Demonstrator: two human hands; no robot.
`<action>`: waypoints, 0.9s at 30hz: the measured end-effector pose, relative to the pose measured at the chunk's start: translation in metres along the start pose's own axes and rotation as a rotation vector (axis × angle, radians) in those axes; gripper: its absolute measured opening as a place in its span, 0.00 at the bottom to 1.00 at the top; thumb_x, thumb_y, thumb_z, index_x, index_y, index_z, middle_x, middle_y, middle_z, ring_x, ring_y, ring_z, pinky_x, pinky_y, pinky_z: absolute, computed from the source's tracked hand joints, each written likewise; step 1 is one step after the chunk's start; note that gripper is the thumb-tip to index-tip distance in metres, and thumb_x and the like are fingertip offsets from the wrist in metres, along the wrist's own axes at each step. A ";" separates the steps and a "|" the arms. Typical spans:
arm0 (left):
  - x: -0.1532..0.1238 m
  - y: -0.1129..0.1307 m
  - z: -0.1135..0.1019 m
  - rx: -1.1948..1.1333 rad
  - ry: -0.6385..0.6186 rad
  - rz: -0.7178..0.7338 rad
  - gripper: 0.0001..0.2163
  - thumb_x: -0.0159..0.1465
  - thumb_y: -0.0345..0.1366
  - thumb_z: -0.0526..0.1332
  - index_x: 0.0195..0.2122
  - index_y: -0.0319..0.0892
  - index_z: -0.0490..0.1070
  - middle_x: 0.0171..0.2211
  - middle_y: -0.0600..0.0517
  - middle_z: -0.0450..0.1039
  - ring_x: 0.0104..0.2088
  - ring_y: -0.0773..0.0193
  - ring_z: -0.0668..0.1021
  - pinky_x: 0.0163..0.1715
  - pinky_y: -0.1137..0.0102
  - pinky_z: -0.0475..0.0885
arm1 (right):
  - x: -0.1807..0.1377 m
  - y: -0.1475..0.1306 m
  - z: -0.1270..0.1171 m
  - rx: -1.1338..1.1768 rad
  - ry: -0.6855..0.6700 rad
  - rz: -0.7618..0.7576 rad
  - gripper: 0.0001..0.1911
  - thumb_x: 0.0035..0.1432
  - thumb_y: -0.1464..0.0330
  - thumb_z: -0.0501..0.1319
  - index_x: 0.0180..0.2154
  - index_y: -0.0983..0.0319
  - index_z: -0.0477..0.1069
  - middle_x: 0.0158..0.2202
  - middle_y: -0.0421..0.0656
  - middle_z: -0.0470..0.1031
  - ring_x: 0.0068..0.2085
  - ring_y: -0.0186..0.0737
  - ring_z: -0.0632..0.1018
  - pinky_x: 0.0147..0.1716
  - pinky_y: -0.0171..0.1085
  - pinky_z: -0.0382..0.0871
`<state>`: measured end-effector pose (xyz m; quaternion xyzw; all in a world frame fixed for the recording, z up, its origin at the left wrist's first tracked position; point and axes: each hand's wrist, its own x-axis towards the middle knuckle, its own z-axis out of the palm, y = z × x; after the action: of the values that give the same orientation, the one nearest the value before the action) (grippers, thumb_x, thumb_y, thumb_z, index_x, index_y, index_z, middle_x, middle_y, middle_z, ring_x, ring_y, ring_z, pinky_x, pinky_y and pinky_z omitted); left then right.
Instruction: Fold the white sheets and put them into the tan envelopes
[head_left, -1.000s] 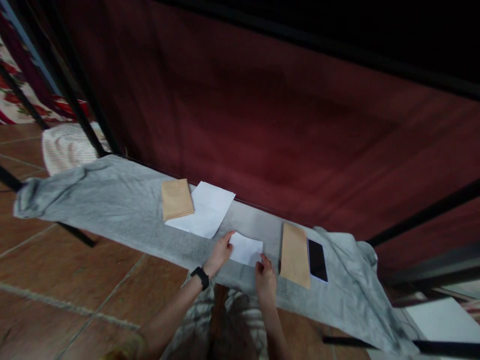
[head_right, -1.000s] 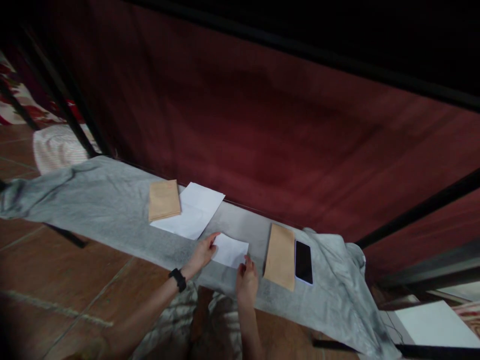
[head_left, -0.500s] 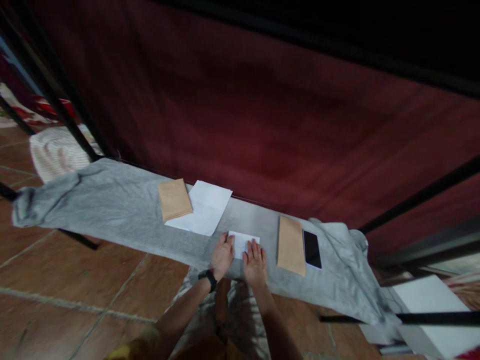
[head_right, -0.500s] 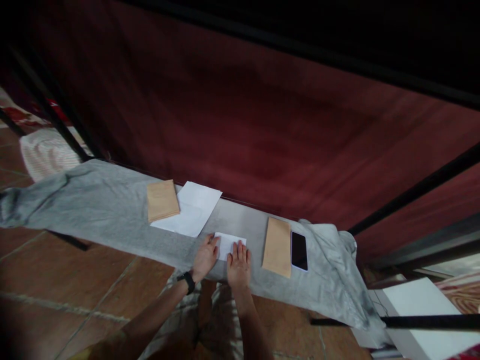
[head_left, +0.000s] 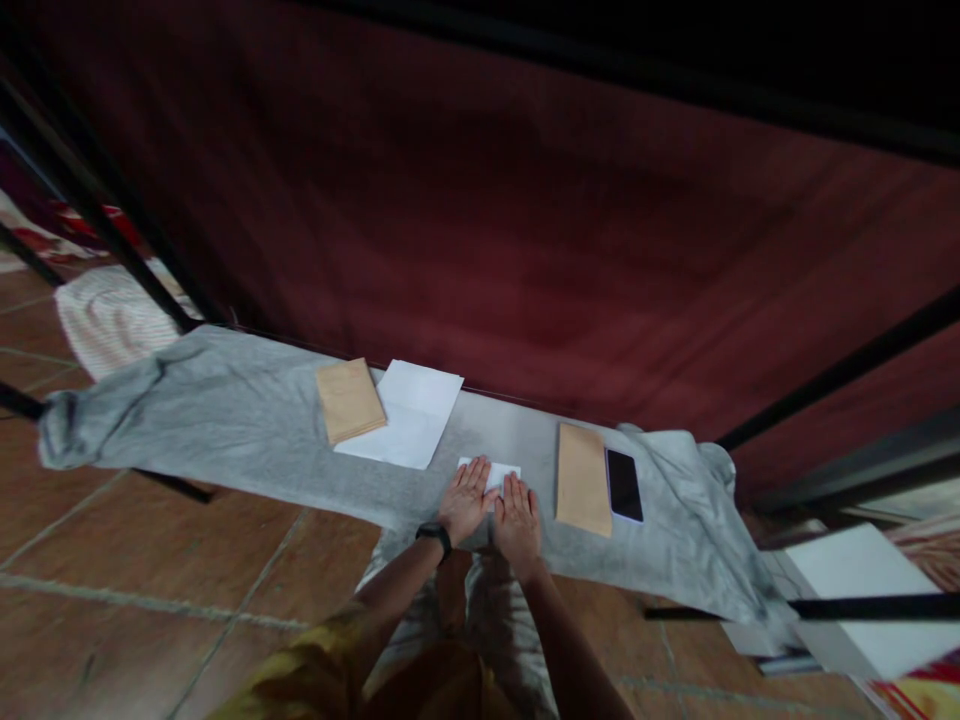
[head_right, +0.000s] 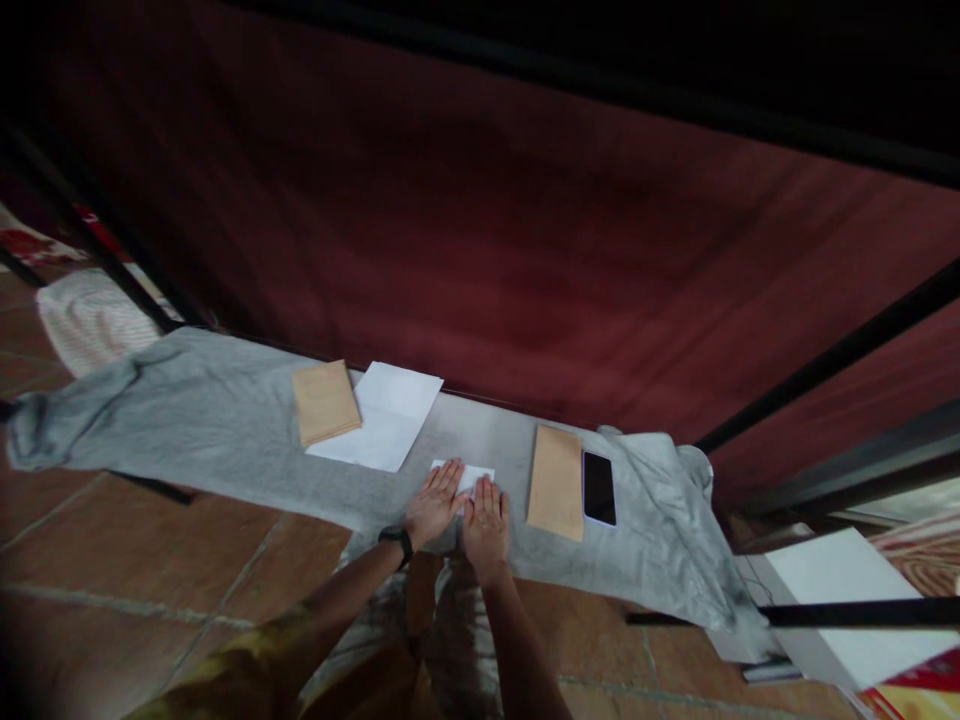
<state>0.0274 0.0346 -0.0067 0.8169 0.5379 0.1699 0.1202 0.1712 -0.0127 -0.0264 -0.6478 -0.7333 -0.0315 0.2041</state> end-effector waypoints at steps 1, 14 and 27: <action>-0.002 -0.004 -0.002 0.010 0.011 -0.013 0.27 0.72 0.45 0.46 0.67 0.36 0.57 0.69 0.41 0.55 0.70 0.55 0.56 0.69 0.57 0.50 | 0.000 0.002 -0.001 -0.002 0.003 0.020 0.26 0.70 0.68 0.45 0.66 0.68 0.59 0.66 0.57 0.62 0.66 0.47 0.63 0.64 0.52 0.54; -0.011 -0.016 -0.004 0.075 0.043 -0.039 0.26 0.71 0.40 0.47 0.68 0.34 0.56 0.69 0.40 0.55 0.70 0.54 0.55 0.69 0.56 0.50 | 0.028 -0.005 0.004 0.091 -0.071 -0.030 0.25 0.71 0.67 0.45 0.65 0.67 0.61 0.66 0.53 0.63 0.67 0.46 0.62 0.66 0.50 0.52; -0.013 -0.019 0.005 0.281 0.110 -0.073 0.27 0.72 0.42 0.46 0.67 0.32 0.56 0.68 0.38 0.57 0.69 0.53 0.59 0.68 0.53 0.54 | 0.021 0.017 0.004 -0.030 0.018 0.021 0.27 0.70 0.66 0.49 0.66 0.70 0.56 0.65 0.57 0.63 0.65 0.49 0.65 0.62 0.52 0.57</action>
<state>0.0090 0.0304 -0.0205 0.7950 0.5916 0.1331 -0.0192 0.1848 0.0110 -0.0269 -0.6580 -0.7242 -0.0462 0.2011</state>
